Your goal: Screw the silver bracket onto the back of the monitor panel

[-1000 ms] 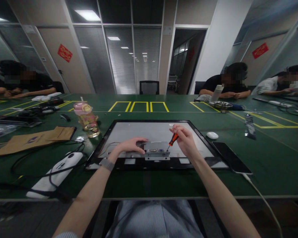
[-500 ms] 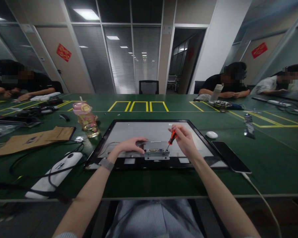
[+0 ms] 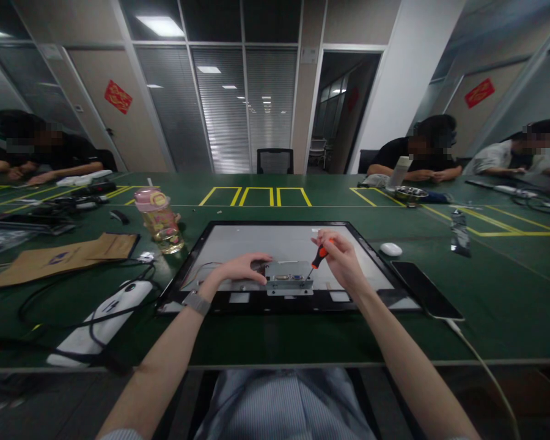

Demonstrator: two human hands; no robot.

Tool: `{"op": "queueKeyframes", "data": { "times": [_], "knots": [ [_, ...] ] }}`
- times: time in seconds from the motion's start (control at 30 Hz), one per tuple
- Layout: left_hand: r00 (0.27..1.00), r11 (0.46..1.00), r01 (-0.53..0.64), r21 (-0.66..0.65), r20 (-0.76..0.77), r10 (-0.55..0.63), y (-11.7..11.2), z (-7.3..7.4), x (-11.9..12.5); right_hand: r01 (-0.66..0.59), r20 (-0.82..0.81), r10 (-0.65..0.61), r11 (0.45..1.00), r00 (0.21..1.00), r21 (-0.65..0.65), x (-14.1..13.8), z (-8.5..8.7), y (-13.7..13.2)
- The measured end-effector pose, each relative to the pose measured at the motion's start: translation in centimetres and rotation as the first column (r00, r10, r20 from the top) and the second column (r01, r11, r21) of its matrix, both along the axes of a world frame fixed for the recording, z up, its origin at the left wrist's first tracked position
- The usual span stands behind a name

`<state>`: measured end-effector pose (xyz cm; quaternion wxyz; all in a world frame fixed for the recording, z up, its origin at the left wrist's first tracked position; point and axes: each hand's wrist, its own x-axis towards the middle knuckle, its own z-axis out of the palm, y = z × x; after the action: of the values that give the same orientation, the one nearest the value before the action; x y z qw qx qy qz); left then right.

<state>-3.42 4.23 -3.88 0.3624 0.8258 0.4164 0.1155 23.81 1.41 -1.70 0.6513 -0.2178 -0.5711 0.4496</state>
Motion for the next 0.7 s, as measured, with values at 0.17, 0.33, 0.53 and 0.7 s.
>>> {"op": "queueKeyframes", "data": {
  "times": [0.17, 0.33, 0.53, 0.7],
  "knots": [
    [1.000, 1.000, -0.012, 0.004, 0.002, 0.012, 0.04, -0.15, -0.02, -0.004, 0.030, 0.005, 1.000, 1.000, -0.031, -0.20, 0.15, -0.30],
    [1.000, 1.000, -0.007, 0.005, 0.010, 0.007, 0.12, -0.34, 0.01, -0.017, 0.032, 0.016, 1.000, 0.999, 0.012, -0.07, -0.06, -0.06],
    [1.000, 1.000, -0.023, 0.000, 0.015, 0.023, 0.04, -0.23, -0.03, -0.037, 0.078, 0.040, 0.999, 0.996, -0.038, 0.00, -0.13, -0.20],
    [1.000, 1.000, -0.013, -0.007, 0.020, 0.014, 0.18, -0.40, -0.07, -0.069, 0.046, 0.069, 0.998, 0.997, -0.011, -0.26, 0.30, -0.34]
  ]
}}
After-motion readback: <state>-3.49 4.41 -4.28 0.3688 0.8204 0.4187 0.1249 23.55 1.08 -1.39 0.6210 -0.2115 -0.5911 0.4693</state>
